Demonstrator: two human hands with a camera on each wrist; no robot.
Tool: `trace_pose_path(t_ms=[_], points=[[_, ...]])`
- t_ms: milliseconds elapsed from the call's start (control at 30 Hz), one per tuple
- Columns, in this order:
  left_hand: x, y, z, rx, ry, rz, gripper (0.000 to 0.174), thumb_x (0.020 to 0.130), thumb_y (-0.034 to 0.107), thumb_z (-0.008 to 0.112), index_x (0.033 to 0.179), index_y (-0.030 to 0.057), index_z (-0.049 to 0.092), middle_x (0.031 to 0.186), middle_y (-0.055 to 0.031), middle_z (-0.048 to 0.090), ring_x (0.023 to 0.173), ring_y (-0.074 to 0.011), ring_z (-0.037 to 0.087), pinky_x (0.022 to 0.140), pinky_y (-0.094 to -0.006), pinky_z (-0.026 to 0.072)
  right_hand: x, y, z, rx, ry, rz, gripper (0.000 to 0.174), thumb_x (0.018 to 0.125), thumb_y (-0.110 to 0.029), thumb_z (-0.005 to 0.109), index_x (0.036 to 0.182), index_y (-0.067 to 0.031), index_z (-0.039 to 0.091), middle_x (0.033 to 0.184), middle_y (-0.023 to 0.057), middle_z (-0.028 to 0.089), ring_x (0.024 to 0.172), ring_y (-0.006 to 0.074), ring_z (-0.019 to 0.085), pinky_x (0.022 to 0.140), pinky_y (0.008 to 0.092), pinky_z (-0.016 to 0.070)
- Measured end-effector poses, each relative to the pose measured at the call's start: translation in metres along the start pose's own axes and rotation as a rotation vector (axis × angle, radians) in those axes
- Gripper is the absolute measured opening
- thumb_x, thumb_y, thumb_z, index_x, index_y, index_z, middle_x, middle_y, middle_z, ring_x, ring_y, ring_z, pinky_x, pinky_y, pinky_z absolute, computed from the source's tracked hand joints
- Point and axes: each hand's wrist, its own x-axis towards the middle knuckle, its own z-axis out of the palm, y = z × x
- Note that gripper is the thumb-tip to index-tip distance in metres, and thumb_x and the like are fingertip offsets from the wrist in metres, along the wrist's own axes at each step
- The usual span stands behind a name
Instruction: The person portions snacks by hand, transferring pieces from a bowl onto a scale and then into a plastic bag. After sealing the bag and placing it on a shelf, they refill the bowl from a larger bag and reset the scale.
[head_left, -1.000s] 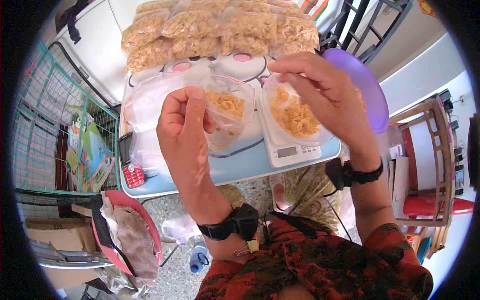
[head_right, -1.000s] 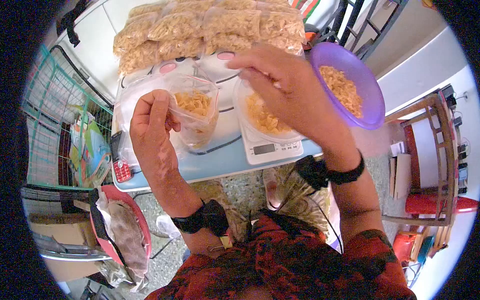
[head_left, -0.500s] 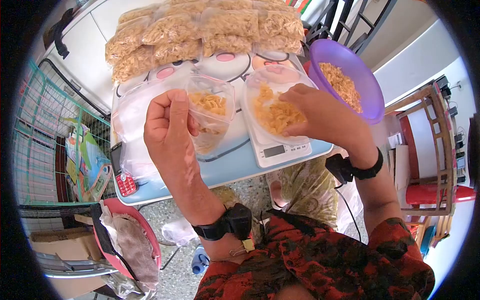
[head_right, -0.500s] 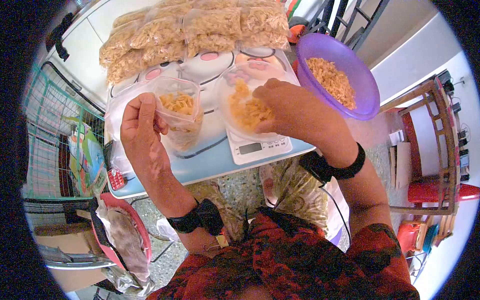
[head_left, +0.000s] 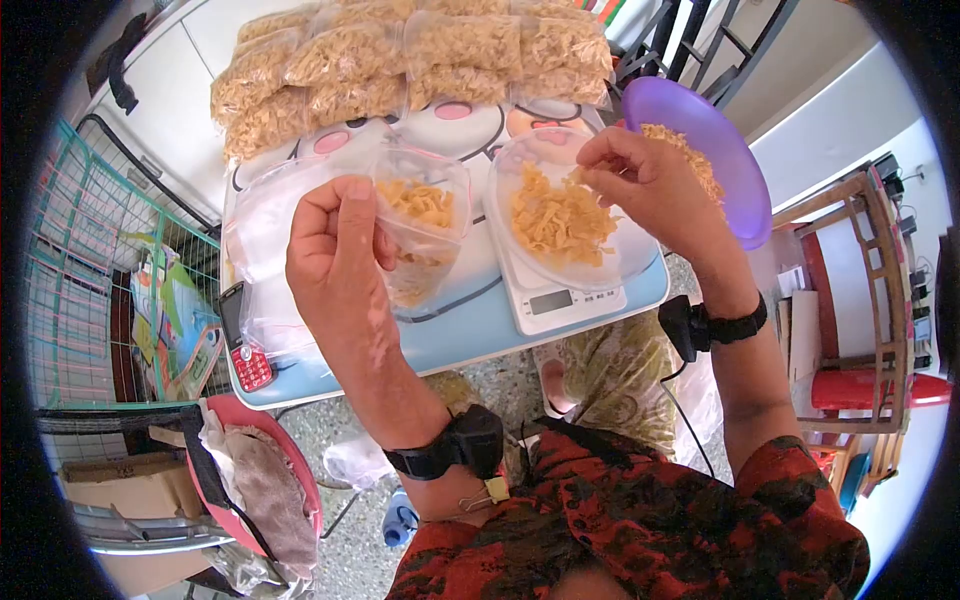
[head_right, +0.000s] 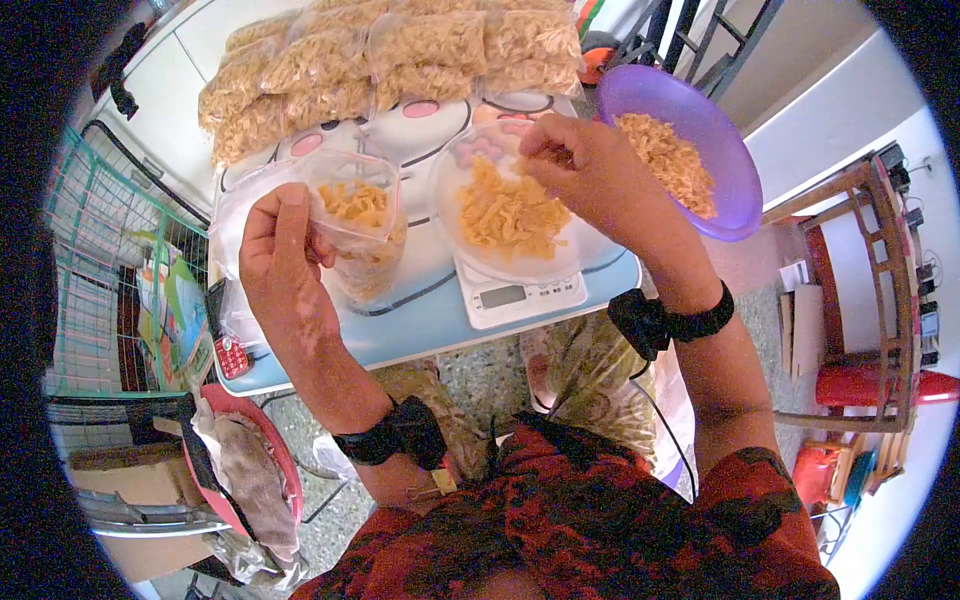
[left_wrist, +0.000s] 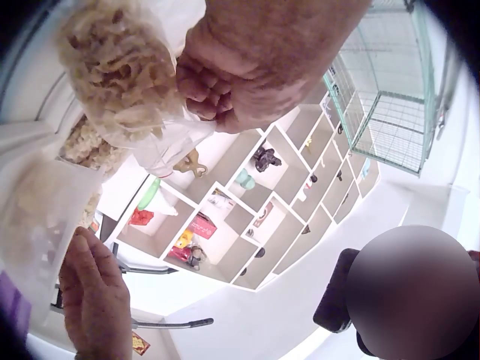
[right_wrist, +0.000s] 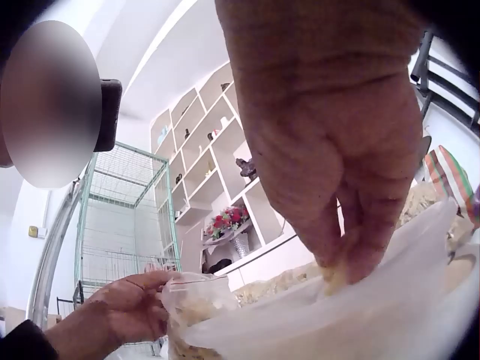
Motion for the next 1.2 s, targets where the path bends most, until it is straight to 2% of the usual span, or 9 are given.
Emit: trace_pose_path(t_ms=[167,267,367,567,667,767,867,967,1200], points=[[-0.001,0.001,-0.002,-0.015,-0.013,0.006,0.017,0.089,0.022,0.067,0.091,0.0051,0.063,0.067,0.0026,0.053,0.054,-0.0051,0.043,0.049,-0.0191,0.0323,-0.012,-0.011,0.011,-0.22,-0.076,-0.122,0.032,0.081,-0.015,0.071,0.109,-0.0032,0.062,0.106,0.0091,0.062,0.097,0.0211,0.06,0.081,0.0321,0.0501],[-0.001,0.002,-0.004,-0.013,0.002,0.005,0.017,0.089,0.021,0.068,0.091,0.0049,0.064,0.067,0.0027,0.053,0.054,-0.005,0.043,0.048,-0.0193,0.0322,-0.014,-0.011,0.018,-0.429,-0.065,-0.407,0.042,0.077,-0.017,0.074,0.117,-0.006,0.062,0.113,0.0135,0.06,0.107,0.029,0.057,0.09,0.0372,0.0479],[-0.002,0.004,-0.002,-0.011,0.021,-0.01,0.016,0.089,0.02,0.068,0.09,0.0049,0.064,0.067,0.0028,0.053,0.054,-0.0048,0.043,0.048,-0.0191,0.0324,-0.019,-0.017,0.023,-0.415,-0.072,-0.305,0.047,0.075,-0.015,0.074,0.12,-0.0076,0.061,0.113,0.0144,0.059,0.111,0.0341,0.055,0.096,0.0398,0.0449],[-0.002,0.007,-0.001,-0.028,0.03,-0.016,0.015,0.092,0.015,0.066,0.092,0.0015,0.061,0.064,0.0026,0.054,0.052,-0.0027,0.043,0.047,-0.0172,0.0326,-0.005,-0.008,0.034,-0.537,-0.17,-0.245,0.036,0.073,-0.009,0.071,0.109,-0.0047,0.064,0.108,0.0107,0.062,0.098,0.0314,0.06,0.085,0.0373,0.0493],[-0.003,0.009,-0.001,-0.034,0.032,-0.02,0.015,0.091,0.016,0.066,0.093,0.0013,0.062,0.064,0.0026,0.054,0.051,-0.0027,0.043,0.047,-0.017,0.0325,-0.001,-0.001,0.027,-0.43,-0.112,-0.308,0.03,0.074,-0.005,0.07,0.104,-0.0042,0.065,0.102,0.0067,0.064,0.091,0.024,0.063,0.077,0.0343,0.0507],[-0.004,0.01,-0.001,-0.022,0.041,-0.022,0.016,0.091,0.016,0.066,0.093,0.0009,0.062,0.065,0.0022,0.055,0.052,-0.0027,0.043,0.047,-0.0171,0.0327,-0.006,-0.004,0.017,-0.137,0.017,-0.21,0.025,0.078,-0.011,0.071,0.101,-0.0038,0.066,0.093,0.0126,0.066,0.078,0.0229,0.065,0.072,0.033,0.053],[-0.003,0.008,-0.001,-0.054,0.023,-0.015,0.016,0.091,0.016,0.066,0.094,0.0003,0.061,0.066,0.0016,0.055,0.052,-0.0033,0.043,0.047,-0.0177,0.0335,-0.007,-0.011,0.004,0.113,-0.011,0.028,0.024,0.082,-0.004,0.069,0.106,-0.0018,0.065,0.094,0.0009,0.065,0.082,0.0073,0.06,0.068,0.0231,0.0496],[-0.004,0.009,0.0,-0.069,0.016,-0.014,0.016,0.091,0.015,0.066,0.094,-0.0001,0.061,0.068,0.0007,0.055,0.052,-0.0041,0.044,0.047,-0.0185,0.0345,-0.006,-0.01,-0.001,0.458,-0.036,0.032,0.026,0.085,-0.008,0.07,0.109,0.0011,0.063,0.096,0.0017,0.064,0.08,0.0075,0.061,0.068,0.0215,0.0502],[-0.004,0.007,0.0,-0.12,-0.018,-0.018,0.016,0.091,0.015,0.066,0.094,0.0,0.061,0.071,0.0002,0.056,0.052,-0.0048,0.045,0.047,-0.0189,0.0351,-0.005,-0.001,0.002,0.871,-0.061,0.164,0.025,0.09,-0.007,0.066,0.113,-0.0012,0.061,0.1,0.0027,0.066,0.083,0.0094,0.062,0.07,0.0243,0.0536]])
